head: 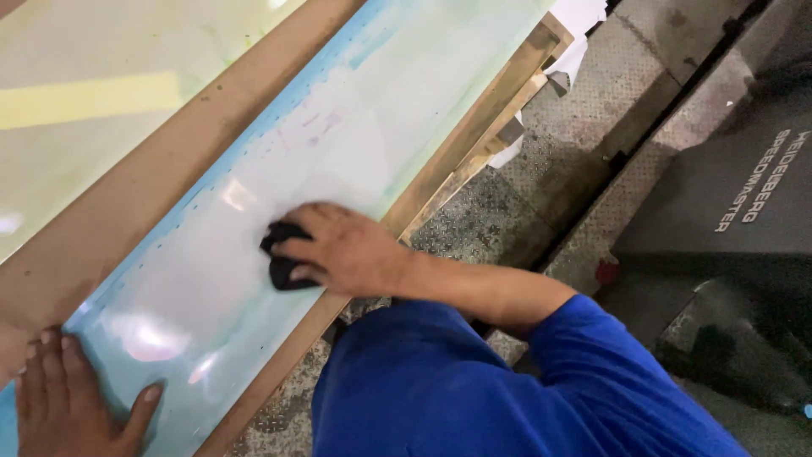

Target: Cleaning a printing plate with a cloth and solvent.

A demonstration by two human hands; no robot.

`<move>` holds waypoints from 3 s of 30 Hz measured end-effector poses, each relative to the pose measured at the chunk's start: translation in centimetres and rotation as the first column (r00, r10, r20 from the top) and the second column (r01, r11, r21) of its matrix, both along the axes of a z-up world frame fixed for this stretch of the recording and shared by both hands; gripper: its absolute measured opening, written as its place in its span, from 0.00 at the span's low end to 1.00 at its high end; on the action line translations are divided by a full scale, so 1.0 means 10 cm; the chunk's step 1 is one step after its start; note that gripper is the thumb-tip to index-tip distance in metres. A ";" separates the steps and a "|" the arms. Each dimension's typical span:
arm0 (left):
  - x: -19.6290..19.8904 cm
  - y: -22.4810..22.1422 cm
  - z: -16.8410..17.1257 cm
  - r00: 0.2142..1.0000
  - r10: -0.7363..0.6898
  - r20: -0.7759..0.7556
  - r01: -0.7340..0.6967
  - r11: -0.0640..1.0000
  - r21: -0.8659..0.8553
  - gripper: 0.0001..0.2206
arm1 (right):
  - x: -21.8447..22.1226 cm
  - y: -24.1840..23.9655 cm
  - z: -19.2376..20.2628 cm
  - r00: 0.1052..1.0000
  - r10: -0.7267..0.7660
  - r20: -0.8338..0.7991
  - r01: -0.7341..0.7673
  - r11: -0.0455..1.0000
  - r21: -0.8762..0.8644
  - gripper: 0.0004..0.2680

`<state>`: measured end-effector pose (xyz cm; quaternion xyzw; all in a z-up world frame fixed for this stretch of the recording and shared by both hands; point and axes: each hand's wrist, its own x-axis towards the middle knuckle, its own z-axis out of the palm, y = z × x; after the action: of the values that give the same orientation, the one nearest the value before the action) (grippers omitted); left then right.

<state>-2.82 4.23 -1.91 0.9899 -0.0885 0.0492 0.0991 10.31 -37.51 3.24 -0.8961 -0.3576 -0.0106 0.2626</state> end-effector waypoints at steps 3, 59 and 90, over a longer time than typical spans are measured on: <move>-0.20 0.40 -0.23 1.000 -0.003 -0.003 0.003 0.997 0.079 0.53 | 0.53 -0.52 -0.05 0.999 -0.020 -0.038 0.020 1.000 -0.005 0.16; 0.31 -1.26 0.48 0.996 0.080 0.045 -0.075 0.992 -0.101 0.42 | 1.46 -0.84 -0.34 0.737 -0.666 0.111 0.665 0.745 0.058 0.13; 0.27 -1.25 0.47 0.984 0.179 -0.014 -0.180 0.977 -0.119 0.42 | 2.11 -0.37 -0.60 0.953 -0.297 0.059 0.285 0.946 0.155 0.13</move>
<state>-0.14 -8.25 2.75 0.9862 0.0045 0.0615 0.1534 31.45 -41.16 -2.73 -0.9165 -0.2299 -0.1115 0.3077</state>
